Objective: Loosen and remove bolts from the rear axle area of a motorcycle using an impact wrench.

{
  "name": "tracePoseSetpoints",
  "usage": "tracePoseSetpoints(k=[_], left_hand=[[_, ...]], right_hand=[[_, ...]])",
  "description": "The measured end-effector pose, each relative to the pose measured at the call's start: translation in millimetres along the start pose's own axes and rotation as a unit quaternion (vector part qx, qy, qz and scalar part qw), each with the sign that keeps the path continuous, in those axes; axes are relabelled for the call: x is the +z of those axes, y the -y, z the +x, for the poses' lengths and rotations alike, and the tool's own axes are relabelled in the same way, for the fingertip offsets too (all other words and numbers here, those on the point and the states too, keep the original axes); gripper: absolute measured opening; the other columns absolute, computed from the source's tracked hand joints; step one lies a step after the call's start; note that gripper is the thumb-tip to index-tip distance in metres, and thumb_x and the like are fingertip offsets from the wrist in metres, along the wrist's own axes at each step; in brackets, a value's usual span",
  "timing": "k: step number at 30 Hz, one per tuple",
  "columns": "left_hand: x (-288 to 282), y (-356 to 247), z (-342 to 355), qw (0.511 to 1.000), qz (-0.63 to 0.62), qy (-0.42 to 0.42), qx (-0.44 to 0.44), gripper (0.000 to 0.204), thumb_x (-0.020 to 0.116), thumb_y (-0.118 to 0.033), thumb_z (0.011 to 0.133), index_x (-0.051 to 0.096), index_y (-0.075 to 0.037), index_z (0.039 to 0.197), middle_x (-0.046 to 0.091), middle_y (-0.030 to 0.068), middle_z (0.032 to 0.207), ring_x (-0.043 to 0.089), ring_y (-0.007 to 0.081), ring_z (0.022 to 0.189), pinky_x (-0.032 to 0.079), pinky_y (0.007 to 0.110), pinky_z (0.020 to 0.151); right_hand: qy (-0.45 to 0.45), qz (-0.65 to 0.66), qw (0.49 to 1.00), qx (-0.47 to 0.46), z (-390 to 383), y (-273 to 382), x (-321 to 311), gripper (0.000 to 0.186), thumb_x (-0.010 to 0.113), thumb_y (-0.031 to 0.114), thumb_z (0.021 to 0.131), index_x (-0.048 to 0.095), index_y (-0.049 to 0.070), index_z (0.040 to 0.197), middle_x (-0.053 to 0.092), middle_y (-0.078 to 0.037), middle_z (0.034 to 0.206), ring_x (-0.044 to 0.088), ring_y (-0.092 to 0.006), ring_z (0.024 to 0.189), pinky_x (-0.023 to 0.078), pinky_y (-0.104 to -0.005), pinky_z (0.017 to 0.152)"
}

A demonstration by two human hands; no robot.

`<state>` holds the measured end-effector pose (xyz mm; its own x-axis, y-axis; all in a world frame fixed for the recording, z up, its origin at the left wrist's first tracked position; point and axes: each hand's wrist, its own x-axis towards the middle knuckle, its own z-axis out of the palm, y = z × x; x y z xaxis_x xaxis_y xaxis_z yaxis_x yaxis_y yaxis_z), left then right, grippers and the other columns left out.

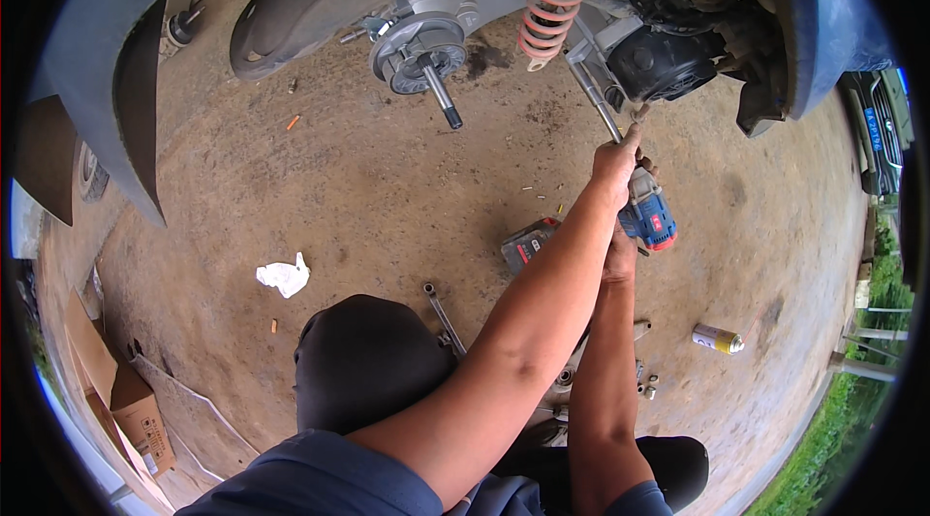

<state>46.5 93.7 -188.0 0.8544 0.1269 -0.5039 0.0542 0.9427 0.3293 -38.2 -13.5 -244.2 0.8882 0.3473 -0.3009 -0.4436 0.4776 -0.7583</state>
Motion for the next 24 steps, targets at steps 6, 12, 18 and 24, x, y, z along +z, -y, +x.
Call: tracePoseSetpoints(k=[6,12,18,24], left_hand=[[0,1,2,1.0,0.002,0.002,0.005,0.04,0.07,-0.04,0.091,0.051,-0.009,0.076,0.051,0.0045,0.069,0.058,0.019,0.055,0.057,0.038,0.053],[1,1,1,1.0,-0.001,0.001,0.005,0.039,0.069,-0.039,0.092,0.05,-0.009,0.075,0.049,0.0037,0.068,0.058,0.0188,0.054,0.056,0.038,0.053],[0,2,1,1.0,-0.003,0.003,0.01,0.039,0.069,-0.039,0.092,0.05,-0.009,0.075,0.049,0.0037,0.068,0.058,0.0189,0.054,0.055,0.039,0.053],[2,3,0,1.0,0.002,0.001,0.007,0.04,0.069,-0.04,0.092,0.05,-0.009,0.074,0.05,0.0038,0.068,0.059,0.0199,0.054,0.055,0.039,0.052]], right_hand=[[-0.001,-0.009,1.0,0.004,2,0,-5,0.05,0.073,0.012,0.087,0.051,0.0,0.131,0.066,-0.011,0.116,0.068,-0.0232,0.097,0.059,-0.0381,0.082],[-0.004,-0.02,1.0,-0.006,2,-1,-5,0.042,0.065,0.012,0.093,0.051,0.0,0.13,0.067,-0.011,0.112,0.069,-0.0232,0.091,0.059,-0.0398,0.078],[0.005,-0.009,1.0,0.007,1,1,-5,0.05,0.072,0.012,0.087,0.051,0.0,0.13,0.066,-0.01,0.116,0.068,-0.0229,0.098,0.059,-0.0377,0.083],[0.006,0.004,1.0,0.012,3,-1,-12,0.049,0.072,0.011,0.087,0.051,0.0,0.13,0.066,-0.01,0.115,0.068,-0.0229,0.097,0.059,-0.0379,0.082]])
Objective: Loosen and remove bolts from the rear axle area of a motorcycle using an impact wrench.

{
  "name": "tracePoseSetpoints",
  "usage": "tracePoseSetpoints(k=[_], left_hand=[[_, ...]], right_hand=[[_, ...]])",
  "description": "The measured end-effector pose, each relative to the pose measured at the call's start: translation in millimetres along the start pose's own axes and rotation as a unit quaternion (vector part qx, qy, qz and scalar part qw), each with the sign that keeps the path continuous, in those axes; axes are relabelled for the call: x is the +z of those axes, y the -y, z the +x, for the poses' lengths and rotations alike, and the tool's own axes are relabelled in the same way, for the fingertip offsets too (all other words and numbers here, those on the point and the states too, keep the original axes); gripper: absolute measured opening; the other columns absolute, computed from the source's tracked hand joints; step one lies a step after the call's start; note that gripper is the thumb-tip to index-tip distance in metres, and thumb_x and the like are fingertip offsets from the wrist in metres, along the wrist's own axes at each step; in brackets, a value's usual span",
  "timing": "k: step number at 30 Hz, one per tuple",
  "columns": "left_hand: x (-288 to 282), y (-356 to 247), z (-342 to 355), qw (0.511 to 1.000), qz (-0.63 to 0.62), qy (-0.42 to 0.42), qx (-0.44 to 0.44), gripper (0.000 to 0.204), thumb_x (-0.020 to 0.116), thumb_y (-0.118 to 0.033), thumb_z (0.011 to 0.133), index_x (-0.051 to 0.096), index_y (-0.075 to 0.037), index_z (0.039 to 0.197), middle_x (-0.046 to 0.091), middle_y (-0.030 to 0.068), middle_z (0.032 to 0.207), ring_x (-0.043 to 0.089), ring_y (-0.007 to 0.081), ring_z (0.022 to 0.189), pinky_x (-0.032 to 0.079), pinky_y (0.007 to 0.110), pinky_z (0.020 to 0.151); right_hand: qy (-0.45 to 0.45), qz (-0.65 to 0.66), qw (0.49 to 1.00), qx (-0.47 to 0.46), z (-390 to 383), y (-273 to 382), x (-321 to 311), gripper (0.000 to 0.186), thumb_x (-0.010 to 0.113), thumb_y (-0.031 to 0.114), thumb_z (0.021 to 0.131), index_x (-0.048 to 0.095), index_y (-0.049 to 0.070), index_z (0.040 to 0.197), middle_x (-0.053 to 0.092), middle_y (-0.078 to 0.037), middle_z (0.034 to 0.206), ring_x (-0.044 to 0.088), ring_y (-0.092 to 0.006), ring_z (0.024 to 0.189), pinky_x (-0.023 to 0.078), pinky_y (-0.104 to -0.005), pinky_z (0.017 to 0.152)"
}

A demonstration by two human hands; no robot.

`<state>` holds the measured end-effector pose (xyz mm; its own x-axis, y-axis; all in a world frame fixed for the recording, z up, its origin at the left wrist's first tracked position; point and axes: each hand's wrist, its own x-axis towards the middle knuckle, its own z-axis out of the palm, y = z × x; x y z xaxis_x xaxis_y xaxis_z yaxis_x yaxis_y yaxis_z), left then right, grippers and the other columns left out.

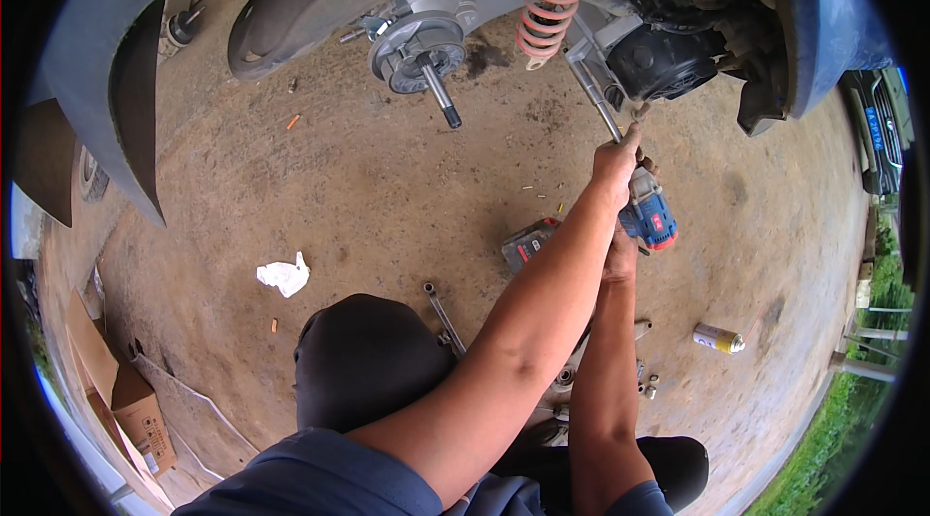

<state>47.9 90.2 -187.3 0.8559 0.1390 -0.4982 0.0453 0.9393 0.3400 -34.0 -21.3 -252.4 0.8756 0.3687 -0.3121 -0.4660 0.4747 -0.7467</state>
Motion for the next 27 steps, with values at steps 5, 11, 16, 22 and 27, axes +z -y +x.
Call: tracePoseSetpoints(k=[5,11,16,22,27], left_hand=[[-4.2,-2.8,2.0,1.0,0.005,-0.006,-0.002,0.041,0.068,-0.041,0.092,0.05,-0.01,0.074,0.05,0.0039,0.067,0.06,0.0204,0.054,0.055,0.038,0.052],[0.6,0.4,-1.6,1.0,0.001,-0.003,-0.009,0.042,0.07,-0.042,0.091,0.05,-0.009,0.074,0.051,0.0043,0.067,0.06,0.0204,0.054,0.055,0.038,0.052],[-1.7,-0.6,0.4,1.0,-0.002,-0.008,0.005,0.042,0.07,-0.041,0.09,0.049,-0.009,0.074,0.051,0.0042,0.067,0.06,0.0203,0.053,0.055,0.038,0.051],[-2.5,0.6,0.0,1.0,-0.006,0.009,0.004,0.042,0.071,-0.042,0.09,0.049,-0.009,0.074,0.051,0.0044,0.066,0.06,0.0201,0.053,0.055,0.037,0.051],[-0.6,1.0,-0.3,1.0,0.0,-0.002,-0.002,0.042,0.071,-0.042,0.09,0.049,-0.009,0.074,0.051,0.0043,0.067,0.06,0.0197,0.053,0.055,0.037,0.051]], right_hand=[[-0.008,-0.009,1.0,-0.008,-3.3,0.2,10.9,0.048,0.072,0.011,0.087,0.051,0.0,0.129,0.066,-0.01,0.115,0.068,-0.0229,0.097,0.059,-0.0382,0.082],[-0.004,-0.013,1.0,-0.008,-3.0,3.6,3.9,0.047,0.072,0.011,0.087,0.052,0.0,0.129,0.066,-0.01,0.115,0.068,-0.0228,0.096,0.059,-0.0382,0.082],[-0.008,-0.01,1.0,-0.009,-3.2,1.7,9.0,0.047,0.073,0.011,0.087,0.053,0.0,0.128,0.066,-0.01,0.115,0.068,-0.0226,0.096,0.059,-0.0383,0.081],[-0.006,-0.008,1.0,-0.01,-3.5,2.6,9.3,0.047,0.073,0.011,0.086,0.053,0.0,0.128,0.066,-0.01,0.114,0.068,-0.0226,0.095,0.059,-0.0381,0.081],[-0.003,-0.006,1.0,-0.018,-2.9,1.7,3.4,0.047,0.073,0.009,0.086,0.053,0.0,0.127,0.066,-0.01,0.114,0.068,-0.0226,0.095,0.059,-0.0383,0.081]])
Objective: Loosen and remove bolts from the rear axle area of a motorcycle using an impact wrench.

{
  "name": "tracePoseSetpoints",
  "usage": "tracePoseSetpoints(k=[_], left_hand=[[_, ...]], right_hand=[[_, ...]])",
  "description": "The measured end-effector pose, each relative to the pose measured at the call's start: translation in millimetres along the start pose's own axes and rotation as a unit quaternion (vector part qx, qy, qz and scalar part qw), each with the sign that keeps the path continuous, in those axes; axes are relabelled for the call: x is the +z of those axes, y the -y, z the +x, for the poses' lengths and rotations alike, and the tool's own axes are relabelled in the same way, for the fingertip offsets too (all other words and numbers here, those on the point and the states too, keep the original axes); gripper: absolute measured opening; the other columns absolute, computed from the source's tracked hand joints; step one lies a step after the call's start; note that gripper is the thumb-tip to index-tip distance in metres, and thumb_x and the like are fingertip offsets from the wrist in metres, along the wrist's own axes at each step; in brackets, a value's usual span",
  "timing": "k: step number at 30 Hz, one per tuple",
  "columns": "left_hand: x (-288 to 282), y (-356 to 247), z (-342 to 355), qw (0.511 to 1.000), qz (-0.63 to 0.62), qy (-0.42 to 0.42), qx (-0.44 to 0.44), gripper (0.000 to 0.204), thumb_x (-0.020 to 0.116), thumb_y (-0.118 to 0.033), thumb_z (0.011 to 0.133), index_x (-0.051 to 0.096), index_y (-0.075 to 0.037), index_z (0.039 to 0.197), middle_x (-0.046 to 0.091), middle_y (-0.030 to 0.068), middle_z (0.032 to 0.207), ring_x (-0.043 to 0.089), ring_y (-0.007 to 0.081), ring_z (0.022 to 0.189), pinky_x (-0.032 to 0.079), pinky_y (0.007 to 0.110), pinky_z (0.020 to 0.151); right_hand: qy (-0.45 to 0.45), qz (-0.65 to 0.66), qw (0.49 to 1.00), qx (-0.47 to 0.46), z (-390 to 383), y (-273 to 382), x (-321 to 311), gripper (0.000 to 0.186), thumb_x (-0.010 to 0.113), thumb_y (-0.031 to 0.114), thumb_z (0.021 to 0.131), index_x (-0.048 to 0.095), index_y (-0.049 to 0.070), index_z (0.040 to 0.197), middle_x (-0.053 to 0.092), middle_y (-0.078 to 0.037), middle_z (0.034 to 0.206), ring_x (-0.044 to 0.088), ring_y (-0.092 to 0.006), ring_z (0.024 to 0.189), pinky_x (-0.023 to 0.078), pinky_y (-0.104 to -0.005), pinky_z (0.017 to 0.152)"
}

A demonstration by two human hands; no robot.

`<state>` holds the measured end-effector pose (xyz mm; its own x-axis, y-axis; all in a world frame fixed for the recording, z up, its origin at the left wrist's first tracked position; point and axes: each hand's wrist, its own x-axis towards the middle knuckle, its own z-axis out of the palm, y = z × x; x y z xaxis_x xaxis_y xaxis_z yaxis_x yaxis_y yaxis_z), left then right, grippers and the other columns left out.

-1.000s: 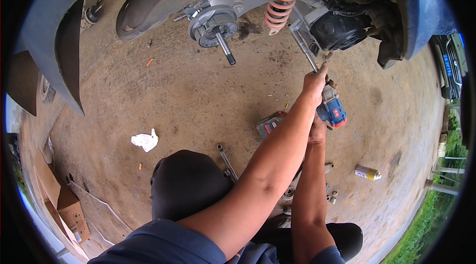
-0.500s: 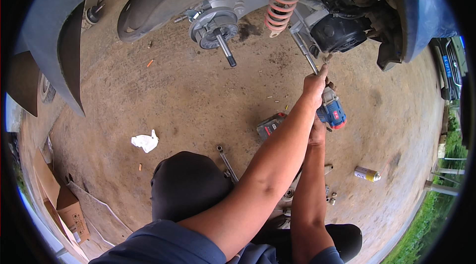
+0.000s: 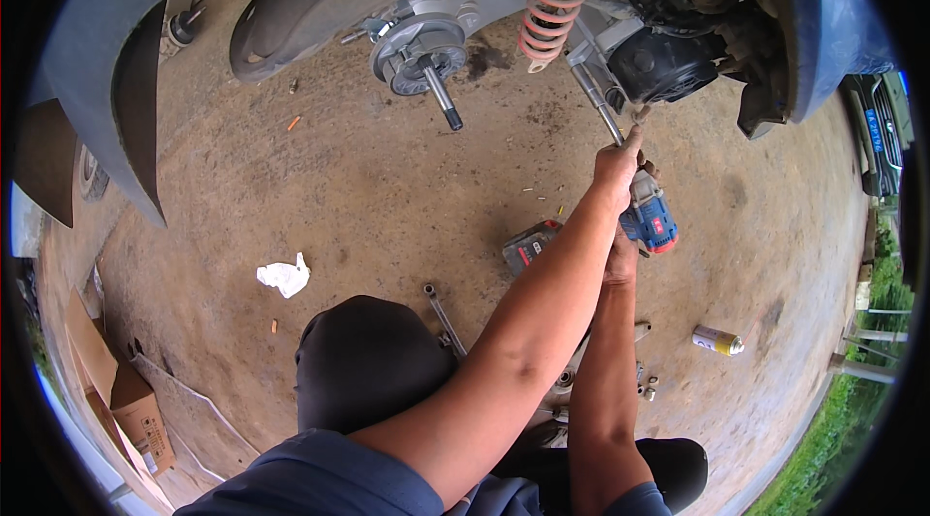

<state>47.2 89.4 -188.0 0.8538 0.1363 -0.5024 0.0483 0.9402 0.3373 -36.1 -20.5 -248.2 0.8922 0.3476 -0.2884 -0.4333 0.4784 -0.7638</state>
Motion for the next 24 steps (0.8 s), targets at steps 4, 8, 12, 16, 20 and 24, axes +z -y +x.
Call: tracePoseSetpoints(k=[4,8,12,16,20,24], left_hand=[[-2,0,2,1.0,0.004,0.003,0.006,0.042,0.071,-0.042,0.09,0.049,-0.009,0.074,0.051,0.0042,0.067,0.059,0.0197,0.053,0.055,0.038,0.051],[-1,1,2,1.0,-0.001,0.002,0.003,0.042,0.071,-0.042,0.089,0.049,-0.009,0.075,0.051,0.0042,0.067,0.059,0.02,0.053,0.055,0.038,0.051],[-1,1,1,1.0,0.01,-0.004,-0.001,0.043,0.071,-0.042,0.089,0.049,-0.009,0.075,0.051,0.0042,0.067,0.06,0.0203,0.053,0.055,0.038,0.05],[-3,0,2,1.0,0.013,-0.002,0.001,0.043,0.072,-0.042,0.089,0.049,-0.009,0.075,0.051,0.0043,0.067,0.06,0.0203,0.054,0.054,0.039,0.05],[-1,3,2,1.0,0.01,-0.004,0.005,0.042,0.072,-0.042,0.089,0.049,-0.01,0.074,0.05,0.0038,0.067,0.059,0.02,0.054,0.054,0.039,0.051],[-2,1,5,1.0,0.005,-0.006,0.005,0.042,0.072,-0.041,0.089,0.049,-0.009,0.074,0.049,0.0033,0.066,0.056,0.0191,0.053,0.055,0.039,0.051]], right_hand=[[0.003,0.015,1.0,0.007,1,-3,0,0.044,0.069,0.008,0.088,0.052,-0.001,0.128,0.066,-0.011,0.114,0.068,-0.0232,0.096,0.059,-0.0386,0.082],[-0.006,0.045,0.998,0.033,3,-6,-11,0.043,0.067,0.007,0.089,0.052,0.0,0.128,0.066,-0.011,0.114,0.068,-0.024,0.097,0.059,-0.0391,0.083],[-0.016,0.055,0.998,0.035,4,-8,-14,0.043,0.066,0.006,0.089,0.052,0.0,0.129,0.066,-0.011,0.114,0.068,-0.0241,0.096,0.059,-0.0392,0.083],[-0.016,0.051,0.998,0.037,3,-8,-11,0.043,0.067,0.006,0.089,0.052,0.0,0.128,0.067,-0.011,0.114,0.069,-0.0241,0.096,0.059,-0.0393,0.083],[-0.018,0.051,0.997,0.046,4,-9,-17,0.044,0.067,0.006,0.088,0.052,-0.001,0.128,0.067,-0.011,0.114,0.069,-0.0241,0.096,0.059,-0.0389,0.083],[-0.02,0.05,0.997,0.058,3,-7,-19,0.045,0.068,0.007,0.087,0.052,-0.001,0.128,0.066,-0.012,0.116,0.068,-0.0248,0.098,0.058,-0.0399,0.085]])
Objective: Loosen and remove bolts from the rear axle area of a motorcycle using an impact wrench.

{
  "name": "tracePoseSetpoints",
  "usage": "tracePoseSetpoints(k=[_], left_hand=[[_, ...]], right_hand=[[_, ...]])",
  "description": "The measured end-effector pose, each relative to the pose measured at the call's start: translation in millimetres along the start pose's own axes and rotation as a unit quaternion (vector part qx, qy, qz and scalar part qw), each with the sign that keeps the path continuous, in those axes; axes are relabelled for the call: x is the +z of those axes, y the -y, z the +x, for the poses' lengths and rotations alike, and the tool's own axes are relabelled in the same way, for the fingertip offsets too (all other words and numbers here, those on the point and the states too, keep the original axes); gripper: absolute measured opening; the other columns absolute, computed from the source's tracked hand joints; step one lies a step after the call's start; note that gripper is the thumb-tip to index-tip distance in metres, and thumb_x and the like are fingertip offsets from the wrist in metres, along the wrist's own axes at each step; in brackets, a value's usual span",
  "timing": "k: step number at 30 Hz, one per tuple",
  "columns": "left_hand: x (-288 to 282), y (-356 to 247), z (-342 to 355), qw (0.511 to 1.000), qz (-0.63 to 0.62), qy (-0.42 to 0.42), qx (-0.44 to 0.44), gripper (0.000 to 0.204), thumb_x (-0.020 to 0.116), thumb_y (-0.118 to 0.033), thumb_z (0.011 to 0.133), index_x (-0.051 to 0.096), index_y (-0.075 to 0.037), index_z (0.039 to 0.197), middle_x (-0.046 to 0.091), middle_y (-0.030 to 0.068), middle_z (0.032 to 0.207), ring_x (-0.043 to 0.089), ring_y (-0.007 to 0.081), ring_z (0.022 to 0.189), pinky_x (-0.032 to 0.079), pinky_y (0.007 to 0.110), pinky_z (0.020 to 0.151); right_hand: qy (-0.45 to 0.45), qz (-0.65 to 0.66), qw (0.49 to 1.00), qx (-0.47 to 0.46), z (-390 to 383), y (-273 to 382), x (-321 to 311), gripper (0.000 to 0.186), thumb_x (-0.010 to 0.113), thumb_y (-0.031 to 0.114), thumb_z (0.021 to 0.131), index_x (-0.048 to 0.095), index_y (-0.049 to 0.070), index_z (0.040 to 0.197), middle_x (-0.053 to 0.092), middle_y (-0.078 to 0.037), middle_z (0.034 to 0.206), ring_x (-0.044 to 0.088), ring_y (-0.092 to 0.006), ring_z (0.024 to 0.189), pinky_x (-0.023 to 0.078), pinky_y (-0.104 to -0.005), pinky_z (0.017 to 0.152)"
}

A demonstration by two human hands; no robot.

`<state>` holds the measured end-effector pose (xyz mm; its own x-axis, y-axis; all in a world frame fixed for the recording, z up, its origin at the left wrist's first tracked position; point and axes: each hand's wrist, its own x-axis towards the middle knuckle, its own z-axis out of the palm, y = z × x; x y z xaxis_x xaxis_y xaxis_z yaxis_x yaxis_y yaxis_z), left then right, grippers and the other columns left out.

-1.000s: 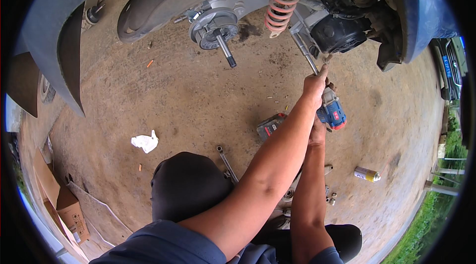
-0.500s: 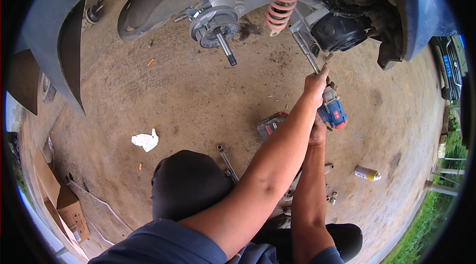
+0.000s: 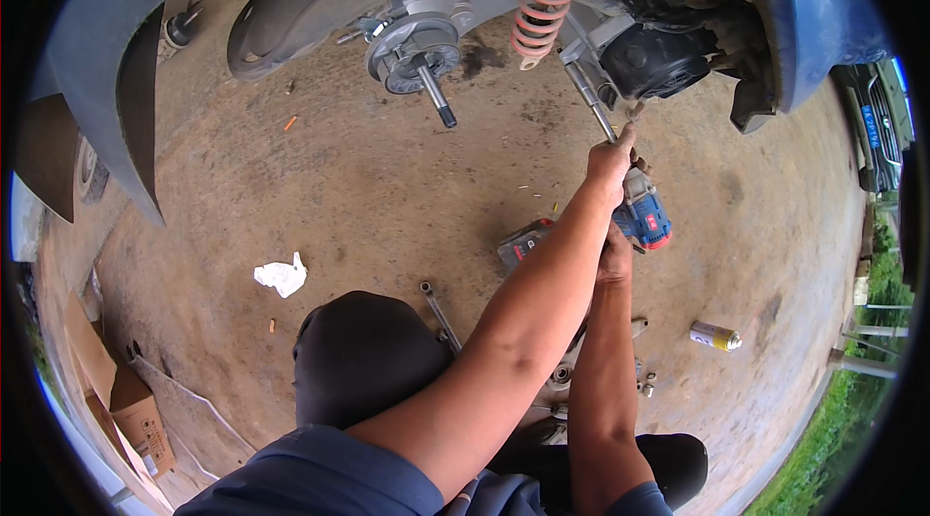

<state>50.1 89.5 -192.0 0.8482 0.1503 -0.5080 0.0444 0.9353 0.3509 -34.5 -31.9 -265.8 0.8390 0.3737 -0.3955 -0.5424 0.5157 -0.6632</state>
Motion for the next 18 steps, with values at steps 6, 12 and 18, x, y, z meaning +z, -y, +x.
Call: tracePoseSetpoints(k=[6,12,18], left_hand=[[-2,-3,-1,1.0,0.006,-0.012,-0.006,0.041,0.07,-0.039,0.091,0.05,-0.009,0.074,0.049,0.0038,0.065,0.057,0.0199,0.053,0.055,0.038,0.052],[-3,-8,-4,0.998,0.053,0.005,-0.037,0.037,0.066,-0.039,0.094,0.052,-0.007,0.08,0.059,0.0084,0.068,0.064,0.0218,0.058,0.054,0.039,0.054],[0,-14,-6,0.998,0.003,0.014,-0.056,0.039,0.066,-0.042,0.093,0.05,-0.01,0.077,0.056,0.0065,0.063,0.061,0.0226,0.053,0.053,0.04,0.053]], right_hand=[[0.046,-0.052,0.997,0.02,-9,0,-7,0.042,0.066,0.013,0.088,0.056,-0.002,0.126,0.066,-0.014,0.118,0.067,-0.0271,0.103,0.055,-0.0437,0.092],[0.028,0.023,0.999,0.027,-4,-2,7,0.026,0.072,0.02,0.089,0.058,0.007,0.107,0.059,0.001,0.081,0.056,-0.0115,0.069,0.05,-0.025,0.064],[0.027,-0.01,1.0,0.011,-7,2,19,0.018,0.071,0.02,0.09,0.058,0.009,0.095,0.049,0.006,0.069,0.045,-0.0057,0.059,0.04,-0.0193,0.054]])
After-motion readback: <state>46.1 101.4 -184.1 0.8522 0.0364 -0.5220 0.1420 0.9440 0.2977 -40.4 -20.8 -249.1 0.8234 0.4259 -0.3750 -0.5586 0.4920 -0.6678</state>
